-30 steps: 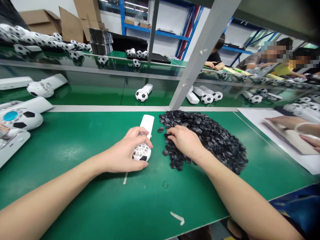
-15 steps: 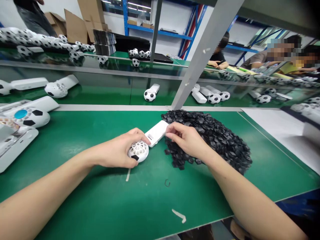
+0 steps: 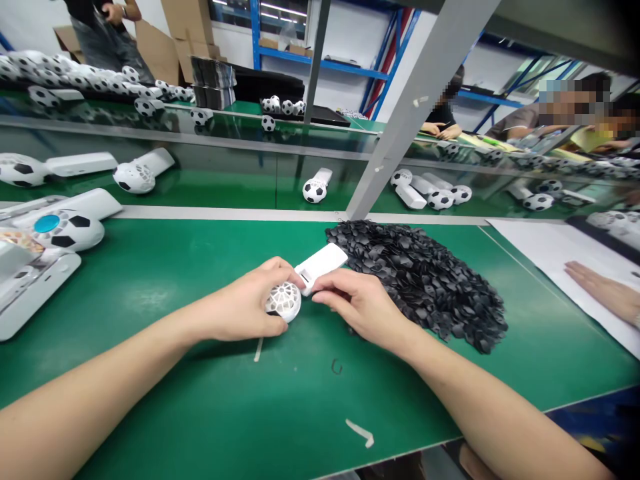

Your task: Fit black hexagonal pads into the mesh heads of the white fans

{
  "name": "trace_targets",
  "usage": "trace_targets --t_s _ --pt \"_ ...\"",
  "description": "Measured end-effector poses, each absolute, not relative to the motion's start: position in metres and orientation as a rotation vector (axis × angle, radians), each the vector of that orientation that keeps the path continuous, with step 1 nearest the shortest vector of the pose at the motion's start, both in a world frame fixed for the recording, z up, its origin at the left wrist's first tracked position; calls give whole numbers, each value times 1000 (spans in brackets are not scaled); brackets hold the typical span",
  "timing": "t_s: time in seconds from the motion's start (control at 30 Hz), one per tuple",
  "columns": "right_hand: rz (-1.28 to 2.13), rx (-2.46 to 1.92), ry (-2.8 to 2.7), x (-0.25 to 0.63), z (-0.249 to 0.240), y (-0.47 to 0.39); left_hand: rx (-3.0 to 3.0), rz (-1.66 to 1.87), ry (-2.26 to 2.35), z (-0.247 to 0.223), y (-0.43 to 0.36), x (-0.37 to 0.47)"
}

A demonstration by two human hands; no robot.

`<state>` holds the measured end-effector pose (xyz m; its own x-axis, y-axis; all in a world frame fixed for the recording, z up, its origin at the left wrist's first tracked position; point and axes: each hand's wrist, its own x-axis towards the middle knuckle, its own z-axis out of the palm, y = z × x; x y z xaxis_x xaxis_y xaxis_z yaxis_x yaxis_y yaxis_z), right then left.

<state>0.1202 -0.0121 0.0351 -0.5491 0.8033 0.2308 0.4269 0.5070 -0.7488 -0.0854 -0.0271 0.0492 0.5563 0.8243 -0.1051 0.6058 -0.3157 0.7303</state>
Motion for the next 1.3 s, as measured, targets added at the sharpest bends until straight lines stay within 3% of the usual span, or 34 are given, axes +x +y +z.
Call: trace_targets --t_s 0.1,0.27,0.37,0.63,0.87,1.3 --pt "843 -1015 -2203 122 35 -10 2063 509 1285 40 -33 -78" --pt "1306 -1167 -1961 121 29 -6 2084 561 1367 33 -33 -74" --pt "1416 -1198 -1844 117 24 -5 2064 550 1316 33 -31 -76" --pt "1043 -1057 -1960 117 25 -5 2031 492 1224 38 -28 -80" --pt "721 -564 -2362 116 28 -10 2065 418 1104 45 -25 -89" --pt "1076 -900 -2076 100 19 2 2064 785 1320 31 -37 -71"
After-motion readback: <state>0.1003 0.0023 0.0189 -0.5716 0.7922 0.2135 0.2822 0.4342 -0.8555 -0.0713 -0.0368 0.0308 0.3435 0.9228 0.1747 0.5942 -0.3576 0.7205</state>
